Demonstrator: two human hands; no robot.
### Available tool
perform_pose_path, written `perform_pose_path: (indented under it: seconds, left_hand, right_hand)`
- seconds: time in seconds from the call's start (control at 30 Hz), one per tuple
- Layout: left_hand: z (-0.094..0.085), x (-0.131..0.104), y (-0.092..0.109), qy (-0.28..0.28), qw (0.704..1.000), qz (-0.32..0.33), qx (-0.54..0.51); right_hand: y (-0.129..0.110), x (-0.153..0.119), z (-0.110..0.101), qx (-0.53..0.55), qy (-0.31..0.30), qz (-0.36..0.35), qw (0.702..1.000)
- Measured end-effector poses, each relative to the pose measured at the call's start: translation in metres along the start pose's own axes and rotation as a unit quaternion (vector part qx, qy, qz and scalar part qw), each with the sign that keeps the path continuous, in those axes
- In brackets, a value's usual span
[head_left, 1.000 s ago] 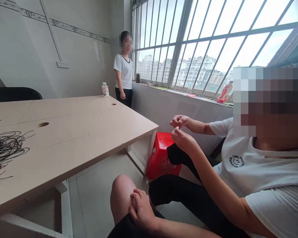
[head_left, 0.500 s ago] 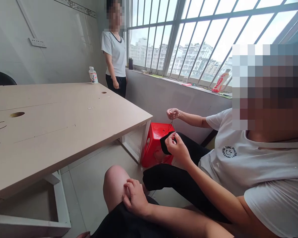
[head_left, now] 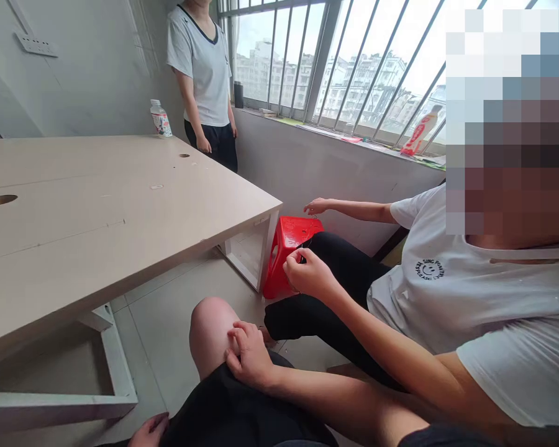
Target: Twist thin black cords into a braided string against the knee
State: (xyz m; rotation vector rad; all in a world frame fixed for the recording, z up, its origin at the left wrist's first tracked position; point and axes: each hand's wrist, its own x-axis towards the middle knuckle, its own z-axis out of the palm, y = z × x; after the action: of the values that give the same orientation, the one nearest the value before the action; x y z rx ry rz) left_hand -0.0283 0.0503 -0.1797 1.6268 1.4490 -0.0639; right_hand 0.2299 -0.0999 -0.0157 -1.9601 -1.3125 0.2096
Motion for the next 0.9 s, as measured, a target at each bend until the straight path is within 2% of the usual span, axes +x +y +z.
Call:
perform_pose_path:
  seconds: [0.47,0.7,0.9]
  left_hand:
    - [-0.003,-0.008,0.015,0.001,1.0,-0.027,0.001]
    - [0.003,-0.017,0.008,0.013,1.0,-0.021,0.007]
    - [0.006,-0.038,0.02,-0.004,0.997,-0.055,-0.051]
  right_hand:
    - [0.004,0.0,0.007,-0.001,0.002,-0.002,1.0]
    - [0.002,-0.008,-0.004,-0.001,0.003,0.003,1.0]
    - [0.008,-0.015,-0.016,-0.009,0.04,-0.005,0.999]
